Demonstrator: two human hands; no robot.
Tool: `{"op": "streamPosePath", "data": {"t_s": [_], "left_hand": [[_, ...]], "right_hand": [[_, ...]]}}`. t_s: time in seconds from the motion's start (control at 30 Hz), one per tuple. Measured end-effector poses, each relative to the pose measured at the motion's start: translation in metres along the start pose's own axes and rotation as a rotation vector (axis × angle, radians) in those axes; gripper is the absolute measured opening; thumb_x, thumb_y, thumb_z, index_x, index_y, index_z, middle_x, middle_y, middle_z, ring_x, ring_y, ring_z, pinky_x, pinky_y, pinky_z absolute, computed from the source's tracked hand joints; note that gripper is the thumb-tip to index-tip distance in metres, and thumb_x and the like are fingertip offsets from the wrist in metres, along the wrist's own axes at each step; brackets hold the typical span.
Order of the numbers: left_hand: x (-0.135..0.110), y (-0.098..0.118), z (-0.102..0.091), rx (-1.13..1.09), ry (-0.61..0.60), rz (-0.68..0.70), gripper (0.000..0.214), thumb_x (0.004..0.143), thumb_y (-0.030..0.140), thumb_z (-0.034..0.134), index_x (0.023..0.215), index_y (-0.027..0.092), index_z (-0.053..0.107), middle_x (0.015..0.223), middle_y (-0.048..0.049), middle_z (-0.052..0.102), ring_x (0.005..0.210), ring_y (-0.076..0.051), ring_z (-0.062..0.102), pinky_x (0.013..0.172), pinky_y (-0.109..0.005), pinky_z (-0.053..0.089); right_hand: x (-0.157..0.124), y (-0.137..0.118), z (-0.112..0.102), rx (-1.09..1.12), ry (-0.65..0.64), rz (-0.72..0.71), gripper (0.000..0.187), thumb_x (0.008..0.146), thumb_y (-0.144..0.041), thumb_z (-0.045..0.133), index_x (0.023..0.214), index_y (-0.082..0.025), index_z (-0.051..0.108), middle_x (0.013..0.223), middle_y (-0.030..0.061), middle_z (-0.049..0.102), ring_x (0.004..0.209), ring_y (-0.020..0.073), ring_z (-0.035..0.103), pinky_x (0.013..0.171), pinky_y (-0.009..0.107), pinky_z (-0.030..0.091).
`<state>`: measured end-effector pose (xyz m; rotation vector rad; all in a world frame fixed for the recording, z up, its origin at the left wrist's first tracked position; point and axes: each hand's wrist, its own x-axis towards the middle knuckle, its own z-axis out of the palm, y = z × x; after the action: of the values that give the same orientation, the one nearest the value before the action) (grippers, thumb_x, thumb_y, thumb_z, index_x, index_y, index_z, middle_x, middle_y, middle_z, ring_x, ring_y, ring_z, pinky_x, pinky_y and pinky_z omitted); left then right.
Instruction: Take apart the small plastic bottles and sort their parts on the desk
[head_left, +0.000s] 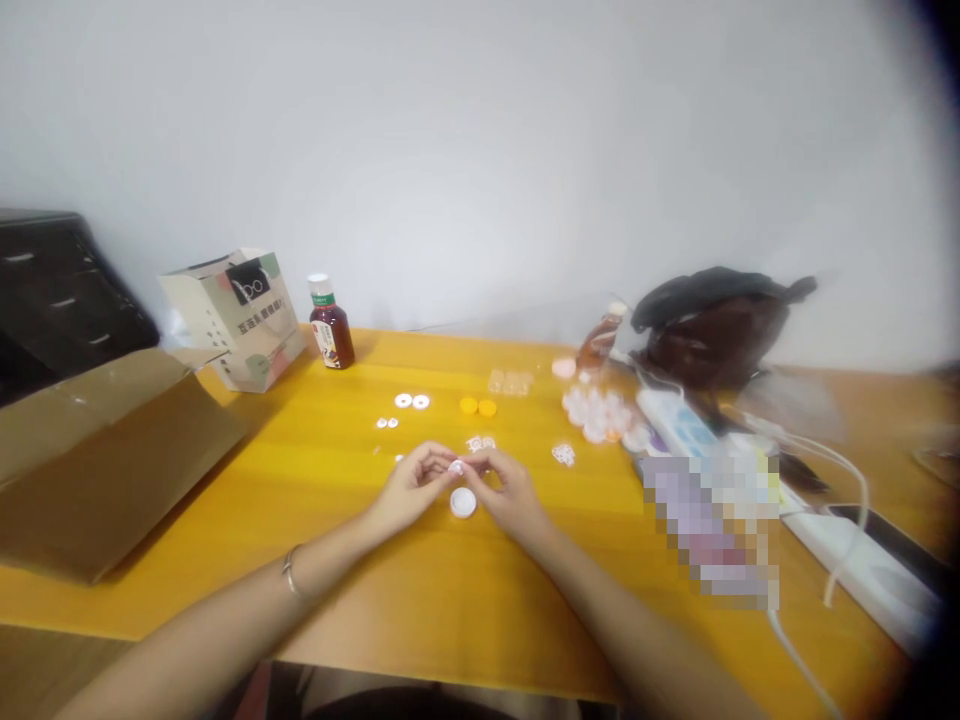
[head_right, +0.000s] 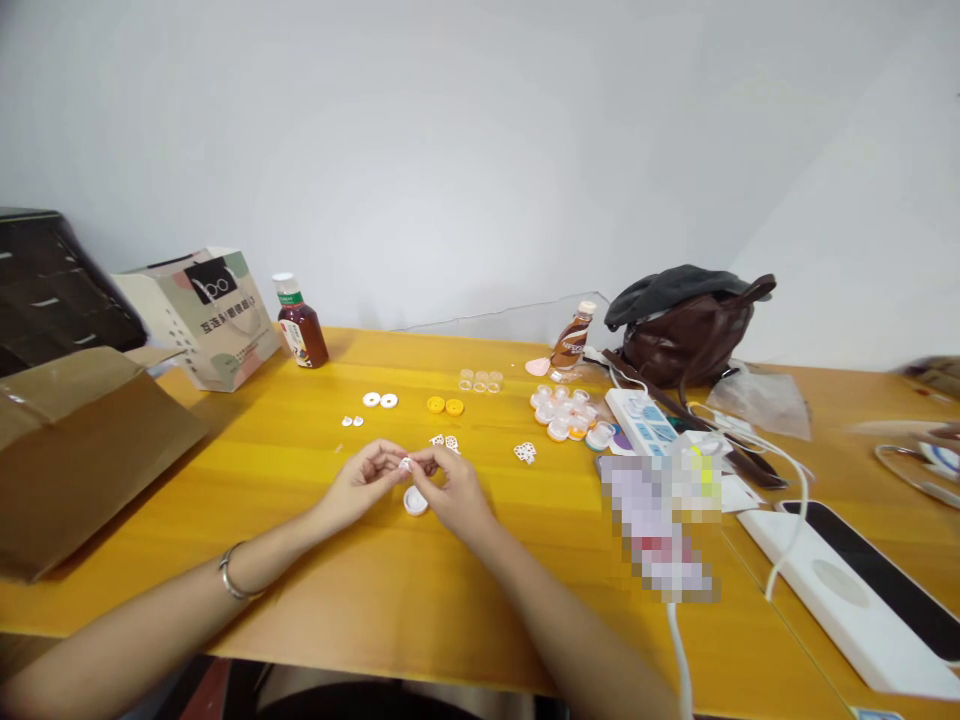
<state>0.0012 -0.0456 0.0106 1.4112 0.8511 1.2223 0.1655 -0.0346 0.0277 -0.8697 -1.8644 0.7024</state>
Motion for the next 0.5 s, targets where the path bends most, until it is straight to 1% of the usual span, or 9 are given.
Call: {"op": "streamPosePath", "data": {"t_s": [0.13,0.23,0.33,0.4,0.5], "left_hand": [[-0.0003,0.0023,0.0013,0.058,0.087,-0.005,0.021,0.076,0.032,0.063,0.082,0.014,0.055,0.073,-0.0014,0.061,0.07,-0.01,0.058,0.068,-0.021,0.045],[-0.0015,0.0049,0.0034,0.109,0.08,0.007,0.021,0.075,0.033,0.064,0.077,0.013,0.058,0.074,-0.0027,0.063,0.07,-0.012,0.059,0.069,-0.023,0.046],[-0.0033,0.0077,0.0057,0.116,0.076,0.012,0.022,0.075,0.035,0.063,0.079,0.013,0.059,0.079,-0.0045,0.065,0.075,-0.014,0.061,0.072,-0.025,0.046],[-0.0044,0.0086,0.0059,0.13,0.103,0.001,0.023,0.076,0.036,0.062,0.081,0.013,0.058,0.079,-0.0042,0.065,0.074,-0.014,0.061,0.07,-0.025,0.046],[-0.0049,0.0084,0.0036,0.251,0.104,-0.002,0.025,0.078,0.038,0.058,0.079,0.013,0.059,0.073,-0.0023,0.062,0.068,-0.012,0.057,0.065,-0.022,0.044]], "right_hand": [[-0.0003,-0.0023,0.0027,0.044,0.048,0.05,0.01,0.079,-0.027,0.055,0.078,-0.019,0.061,0.073,0.0014,0.064,0.067,0.0136,0.058,0.065,0.025,0.048],[-0.0008,-0.0038,0.0034,0.058,0.03,0.08,0.01,0.078,-0.028,0.056,0.077,-0.018,0.06,0.07,0.0003,0.062,0.064,0.0127,0.057,0.062,0.024,0.047],[-0.0021,-0.0057,0.0035,0.032,-0.006,0.087,0.012,0.079,-0.029,0.054,0.078,-0.019,0.06,0.069,0.0,0.061,0.062,0.0124,0.055,0.06,0.024,0.046],[-0.0031,-0.0074,0.0037,0.025,0.005,0.089,0.013,0.08,-0.029,0.054,0.078,-0.019,0.06,0.069,0.0003,0.062,0.062,0.0125,0.055,0.06,0.024,0.045],[-0.0038,-0.0099,0.0039,0.052,0.027,0.106,0.014,0.08,-0.032,0.055,0.076,-0.019,0.06,0.07,0.0012,0.063,0.064,0.0135,0.057,0.062,0.025,0.047]]}}
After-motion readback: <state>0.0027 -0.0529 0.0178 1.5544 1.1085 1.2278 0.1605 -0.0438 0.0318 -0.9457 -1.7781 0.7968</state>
